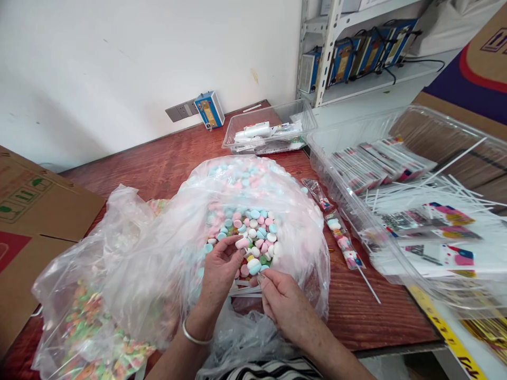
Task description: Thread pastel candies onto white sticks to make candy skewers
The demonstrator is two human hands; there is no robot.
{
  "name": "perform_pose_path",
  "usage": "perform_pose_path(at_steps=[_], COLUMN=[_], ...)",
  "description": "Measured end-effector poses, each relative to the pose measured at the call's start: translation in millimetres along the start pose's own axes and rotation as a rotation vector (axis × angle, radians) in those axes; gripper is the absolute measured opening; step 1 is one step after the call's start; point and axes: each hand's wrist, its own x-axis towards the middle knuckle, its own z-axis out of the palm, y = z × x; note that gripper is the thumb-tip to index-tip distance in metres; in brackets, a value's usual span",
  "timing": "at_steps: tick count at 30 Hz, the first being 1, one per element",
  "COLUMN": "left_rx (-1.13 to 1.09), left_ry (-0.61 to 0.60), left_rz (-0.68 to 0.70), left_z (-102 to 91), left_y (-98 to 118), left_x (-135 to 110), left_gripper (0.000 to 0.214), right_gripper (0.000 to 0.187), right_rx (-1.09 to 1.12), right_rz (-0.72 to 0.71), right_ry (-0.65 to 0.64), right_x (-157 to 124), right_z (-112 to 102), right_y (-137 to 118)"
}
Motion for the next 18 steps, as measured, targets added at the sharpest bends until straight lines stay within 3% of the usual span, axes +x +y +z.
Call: perform_pose_path(at_steps=[13,18], left_rx=[-0.068,0.012], left_ry=[-0.052,-0.097], left_rz=[-0.024,0.072], left_z=[1.0,-1.6], left_y=[-4,-8], left_x=[-1,-8], left_gripper=[0.024,0.020], right_gripper=[0.028,0.026], right_rx=[-0.087,-0.183], right_rz=[-0.083,-0.155], right_ry=[0.033,0.085], right_x=[8,13], right_z=[2,3], right_y=[2,5])
